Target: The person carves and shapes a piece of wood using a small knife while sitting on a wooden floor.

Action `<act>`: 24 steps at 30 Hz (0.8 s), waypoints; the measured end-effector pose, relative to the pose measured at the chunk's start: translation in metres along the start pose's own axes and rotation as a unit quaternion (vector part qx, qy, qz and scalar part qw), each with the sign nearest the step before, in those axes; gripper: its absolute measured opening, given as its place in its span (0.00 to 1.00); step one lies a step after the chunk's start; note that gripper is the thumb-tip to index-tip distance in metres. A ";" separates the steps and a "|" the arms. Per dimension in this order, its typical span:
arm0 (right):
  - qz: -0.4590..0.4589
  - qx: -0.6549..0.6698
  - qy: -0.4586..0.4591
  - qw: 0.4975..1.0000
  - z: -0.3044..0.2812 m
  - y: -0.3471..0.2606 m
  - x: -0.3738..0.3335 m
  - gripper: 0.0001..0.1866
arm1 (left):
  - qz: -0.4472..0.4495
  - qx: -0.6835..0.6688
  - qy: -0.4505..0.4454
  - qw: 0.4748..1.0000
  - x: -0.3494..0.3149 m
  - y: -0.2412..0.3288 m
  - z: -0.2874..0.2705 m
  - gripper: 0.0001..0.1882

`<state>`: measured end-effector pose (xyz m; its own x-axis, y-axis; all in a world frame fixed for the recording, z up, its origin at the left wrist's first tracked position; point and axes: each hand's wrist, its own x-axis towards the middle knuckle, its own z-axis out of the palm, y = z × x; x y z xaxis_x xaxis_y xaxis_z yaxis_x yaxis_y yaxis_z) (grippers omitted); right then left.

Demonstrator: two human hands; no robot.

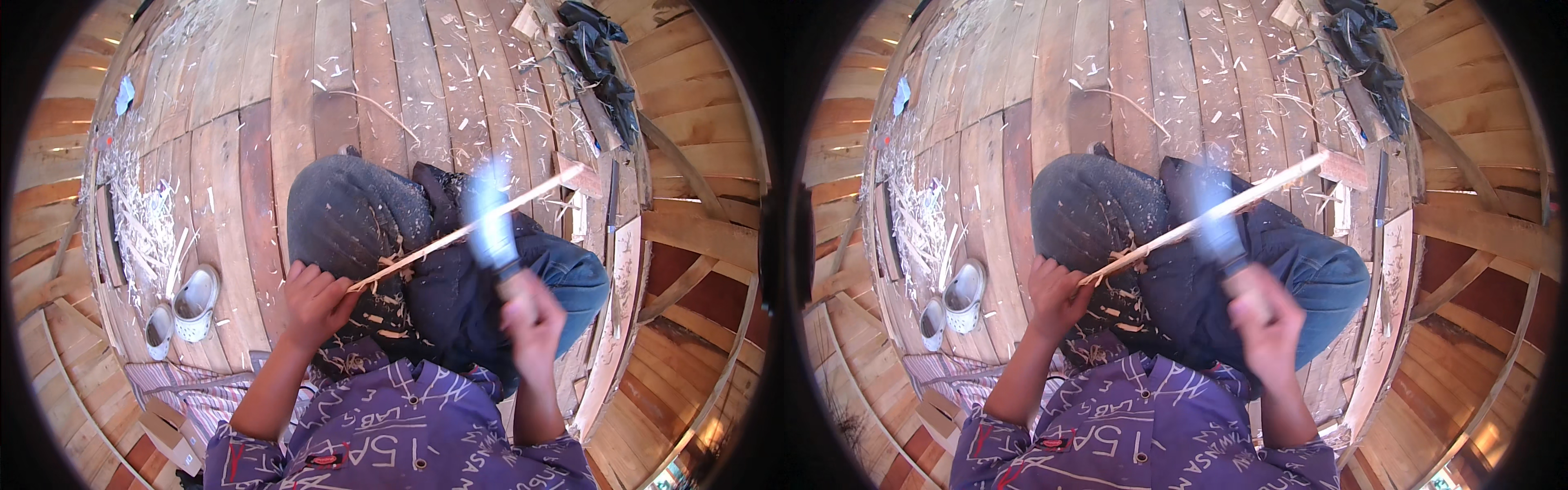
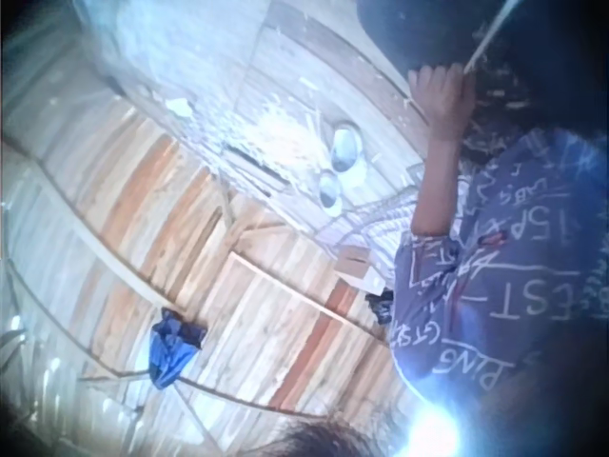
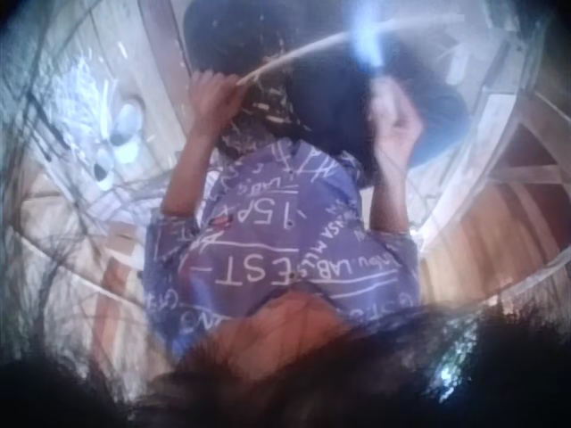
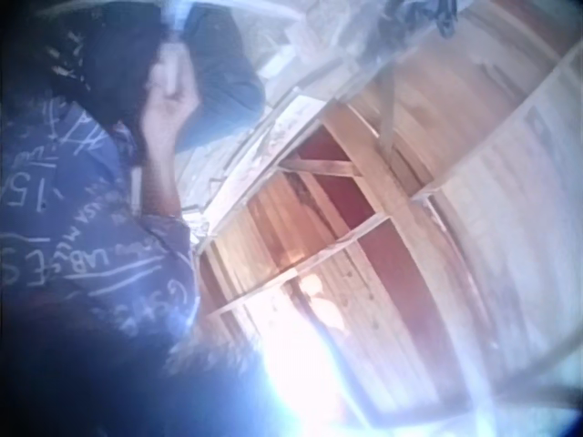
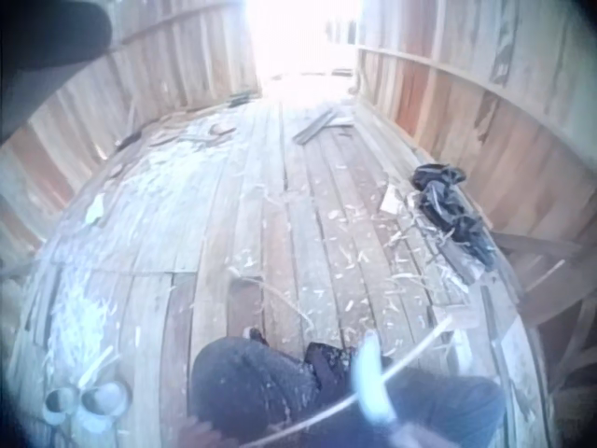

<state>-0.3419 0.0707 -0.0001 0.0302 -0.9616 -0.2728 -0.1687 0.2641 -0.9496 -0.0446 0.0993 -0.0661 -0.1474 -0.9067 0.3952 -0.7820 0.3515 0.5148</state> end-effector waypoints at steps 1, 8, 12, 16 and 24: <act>0.054 0.127 0.126 0.982 0.003 0.004 0.007 0.15 | 0.007 -0.001 0.001 1.000 0.003 0.001 0.000 0.12; 0.047 0.060 0.031 0.997 -0.013 -0.003 0.017 0.15 | -0.005 0.008 0.015 1.000 -0.006 0.003 0.003 0.12; -0.097 -0.100 -0.186 0.973 0.005 0.009 -0.004 0.15 | -0.001 0.009 0.018 1.000 -0.004 0.005 0.005 0.12; 0.036 0.012 -0.047 0.998 -0.008 -0.003 -0.001 0.19 | -0.003 0.010 0.021 1.000 -0.004 0.008 0.001 0.12; 0.038 0.082 0.100 0.991 -0.004 0.013 -0.008 0.18 | -0.010 0.014 0.034 0.999 -0.006 0.009 0.003 0.10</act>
<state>-0.3483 0.0812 -0.0097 -0.1753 -0.9299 -0.3234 -0.0006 0.3286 -0.9445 -0.0530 0.1068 -0.0661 -0.0915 -0.8950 0.4366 -0.8014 0.3264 0.5012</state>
